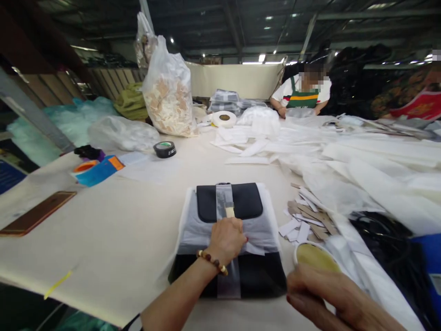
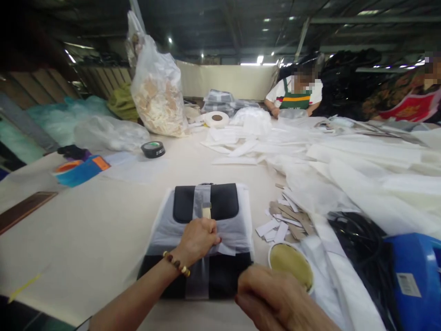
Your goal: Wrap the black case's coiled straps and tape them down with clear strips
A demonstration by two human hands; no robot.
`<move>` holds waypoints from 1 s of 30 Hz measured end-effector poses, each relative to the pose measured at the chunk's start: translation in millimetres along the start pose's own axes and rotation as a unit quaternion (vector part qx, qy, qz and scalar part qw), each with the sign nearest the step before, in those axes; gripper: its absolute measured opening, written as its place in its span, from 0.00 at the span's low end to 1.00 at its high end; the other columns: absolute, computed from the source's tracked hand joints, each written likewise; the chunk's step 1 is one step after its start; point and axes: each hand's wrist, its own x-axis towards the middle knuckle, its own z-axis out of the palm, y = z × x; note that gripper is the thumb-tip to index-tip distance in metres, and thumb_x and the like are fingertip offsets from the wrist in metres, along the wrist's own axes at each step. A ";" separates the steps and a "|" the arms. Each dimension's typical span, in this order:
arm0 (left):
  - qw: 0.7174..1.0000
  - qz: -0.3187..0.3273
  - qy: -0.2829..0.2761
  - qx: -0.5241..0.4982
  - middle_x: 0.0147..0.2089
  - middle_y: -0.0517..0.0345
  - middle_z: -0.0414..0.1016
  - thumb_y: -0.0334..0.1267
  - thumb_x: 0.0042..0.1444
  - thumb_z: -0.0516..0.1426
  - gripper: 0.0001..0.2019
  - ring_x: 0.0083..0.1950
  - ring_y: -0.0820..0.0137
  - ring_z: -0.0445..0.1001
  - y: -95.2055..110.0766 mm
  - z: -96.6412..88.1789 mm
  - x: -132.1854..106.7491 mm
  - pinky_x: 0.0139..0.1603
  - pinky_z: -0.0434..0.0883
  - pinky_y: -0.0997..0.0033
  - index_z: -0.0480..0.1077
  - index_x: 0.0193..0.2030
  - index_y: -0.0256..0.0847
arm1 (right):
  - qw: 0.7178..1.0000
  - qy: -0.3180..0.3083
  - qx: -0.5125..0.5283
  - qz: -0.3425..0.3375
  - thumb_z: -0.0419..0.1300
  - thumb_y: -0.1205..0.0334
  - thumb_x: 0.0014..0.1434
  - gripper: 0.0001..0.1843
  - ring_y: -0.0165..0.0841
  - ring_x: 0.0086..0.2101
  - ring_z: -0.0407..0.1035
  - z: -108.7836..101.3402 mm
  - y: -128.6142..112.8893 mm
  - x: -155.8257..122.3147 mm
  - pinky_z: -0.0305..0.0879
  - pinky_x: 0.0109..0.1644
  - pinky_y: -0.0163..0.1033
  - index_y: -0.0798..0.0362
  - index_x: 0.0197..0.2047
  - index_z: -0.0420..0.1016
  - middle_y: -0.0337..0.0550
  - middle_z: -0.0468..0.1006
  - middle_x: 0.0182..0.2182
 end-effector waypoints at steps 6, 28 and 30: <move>0.999 0.020 0.004 -0.026 0.31 0.53 0.77 0.35 0.48 0.55 0.06 0.37 0.64 0.75 -0.4 2.6 0.5 0.33 0.65 0.72 0.74 0.30 0.40 | 0.986 -0.077 -0.125 0.080 0.47 0.59 0.61 0.14 0.28 0.24 0.61 3.0 2.5 70.1 0.51 0.28 0.33 0.52 0.25 0.63 0.35 0.67 0.21; 0.997 0.023 -0.033 -0.069 0.22 0.62 0.69 0.34 0.43 0.60 0.02 0.29 0.71 0.69 -8.9 -3.9 8.9 0.25 0.57 0.74 0.72 0.24 0.40 | 0.932 0.022 -0.251 0.261 0.56 0.42 0.47 0.21 0.40 0.29 0.71 26.9 7.1 92.5 0.54 0.27 0.36 0.52 0.29 0.76 0.48 0.76 0.24; 0.996 0.025 -0.034 -0.074 0.21 0.63 0.68 0.34 0.42 0.60 0.02 0.28 0.72 0.68 -9.9 -4.0 10.4 0.25 0.56 0.75 0.72 0.23 0.39 | 0.933 0.027 -0.246 0.261 0.55 0.42 0.47 0.22 0.41 0.30 0.71 27.4 6.6 92.6 0.56 0.28 0.37 0.53 0.30 0.76 0.49 0.77 0.25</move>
